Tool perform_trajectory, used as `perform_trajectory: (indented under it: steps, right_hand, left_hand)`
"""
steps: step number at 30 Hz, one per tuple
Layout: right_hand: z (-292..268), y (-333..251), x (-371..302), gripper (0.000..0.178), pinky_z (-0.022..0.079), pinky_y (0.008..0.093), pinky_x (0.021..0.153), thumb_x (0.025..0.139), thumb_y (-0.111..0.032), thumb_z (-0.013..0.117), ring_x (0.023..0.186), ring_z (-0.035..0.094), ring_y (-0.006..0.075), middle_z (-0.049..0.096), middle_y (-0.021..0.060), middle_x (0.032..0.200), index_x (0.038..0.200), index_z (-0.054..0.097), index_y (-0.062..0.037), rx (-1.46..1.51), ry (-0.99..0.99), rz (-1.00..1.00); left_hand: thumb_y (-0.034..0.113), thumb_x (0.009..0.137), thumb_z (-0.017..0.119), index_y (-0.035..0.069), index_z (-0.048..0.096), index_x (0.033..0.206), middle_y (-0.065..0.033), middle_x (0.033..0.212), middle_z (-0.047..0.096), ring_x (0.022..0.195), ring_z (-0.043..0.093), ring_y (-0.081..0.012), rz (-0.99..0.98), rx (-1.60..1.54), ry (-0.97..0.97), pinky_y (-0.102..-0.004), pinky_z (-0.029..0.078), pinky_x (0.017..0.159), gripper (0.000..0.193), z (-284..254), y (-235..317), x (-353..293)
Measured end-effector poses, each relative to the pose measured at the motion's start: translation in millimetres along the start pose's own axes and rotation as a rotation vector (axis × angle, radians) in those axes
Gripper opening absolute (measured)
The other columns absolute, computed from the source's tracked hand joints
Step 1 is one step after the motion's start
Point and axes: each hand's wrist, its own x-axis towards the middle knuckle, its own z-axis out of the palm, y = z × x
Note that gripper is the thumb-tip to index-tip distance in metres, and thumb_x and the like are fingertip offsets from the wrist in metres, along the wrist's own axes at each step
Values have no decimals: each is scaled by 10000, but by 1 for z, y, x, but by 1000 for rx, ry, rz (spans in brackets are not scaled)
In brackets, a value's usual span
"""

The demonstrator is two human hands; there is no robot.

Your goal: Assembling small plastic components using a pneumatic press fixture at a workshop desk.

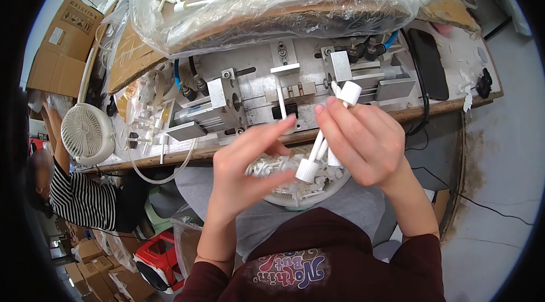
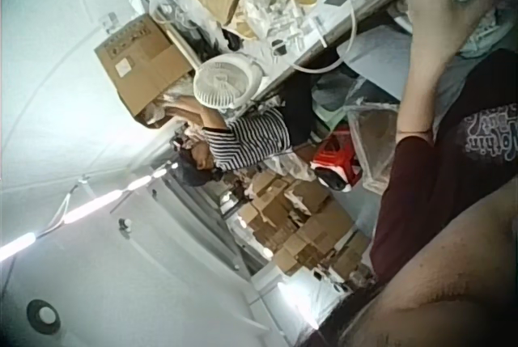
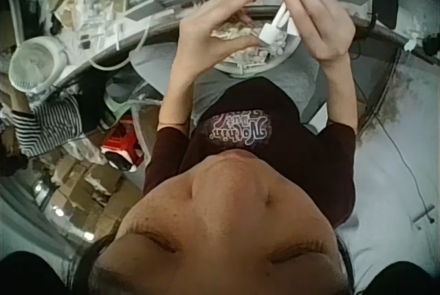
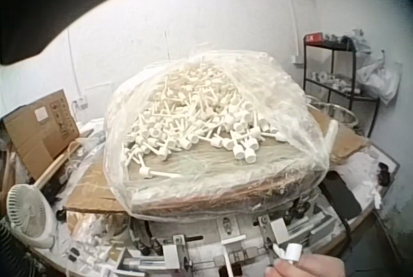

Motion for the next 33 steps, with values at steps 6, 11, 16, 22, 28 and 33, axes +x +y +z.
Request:
perform_trajectory:
  steps: [6, 11, 16, 22, 28, 33]
  right_hand:
    - [3, -5, 6, 433, 520, 287, 579, 666, -64, 677, 750, 664, 227, 684, 163, 1045, 1079, 710, 58, 73, 19, 59]
    - [-12, -13, 5, 189, 532, 261, 601, 869, -62, 704, 751, 676, 182, 683, 170, 1043, 1029, 675, 35, 526, 104, 695]
    - [-19, -21, 2, 115, 419, 188, 504, 992, -100, 607, 582, 539, 53, 658, 165, 1042, 1002, 550, 0, 1279, 197, 1119]
    - [-17, -20, -7, 150, 407, 183, 504, 1011, -156, 587, 583, 498, 43, 636, 142, 1011, 987, 573, -8, 1614, 158, 1290]
    - [-13, -30, 1, 214, 382, 187, 525, 1017, -205, 555, 595, 475, 70, 614, 114, 972, 948, 595, -6, 1944, 189, 1392]
    - [-7, -37, 5, 238, 387, 179, 524, 1024, -192, 549, 614, 488, 45, 614, 41, 884, 1112, 614, 19, 1992, 125, 1522]
  left_hand:
    - [-6, 691, 843, 2, 740, 1074, -118, 982, 727, 798, 703, -206, 137, -91, 38, -302, 565, 697, 397, -6, 18, -13]
    - [30, 780, 771, 8, 704, 1112, -124, 1158, 690, 801, 679, -211, 208, 353, 87, -308, 541, 680, 340, 2, -6, -11]
    - [116, 766, 793, 65, 742, 1036, -39, 1184, 719, 651, 638, -183, 206, 648, 43, -275, 488, 582, 280, 13, -17, 0]
    - [118, 747, 802, 80, 750, 1012, -22, 1161, 728, 572, 596, -169, 178, 624, 26, -274, 474, 558, 273, 11, -20, 6]
    - [74, 726, 819, 39, 734, 1081, -93, 1161, 720, 728, 685, -197, 133, 276, 59, -290, 542, 662, 367, 10, -14, 4]
    - [36, 723, 842, 21, 729, 1109, -129, 1167, 704, 843, 704, -208, 101, -149, 0, -306, 578, 748, 403, 9, 2, -7]
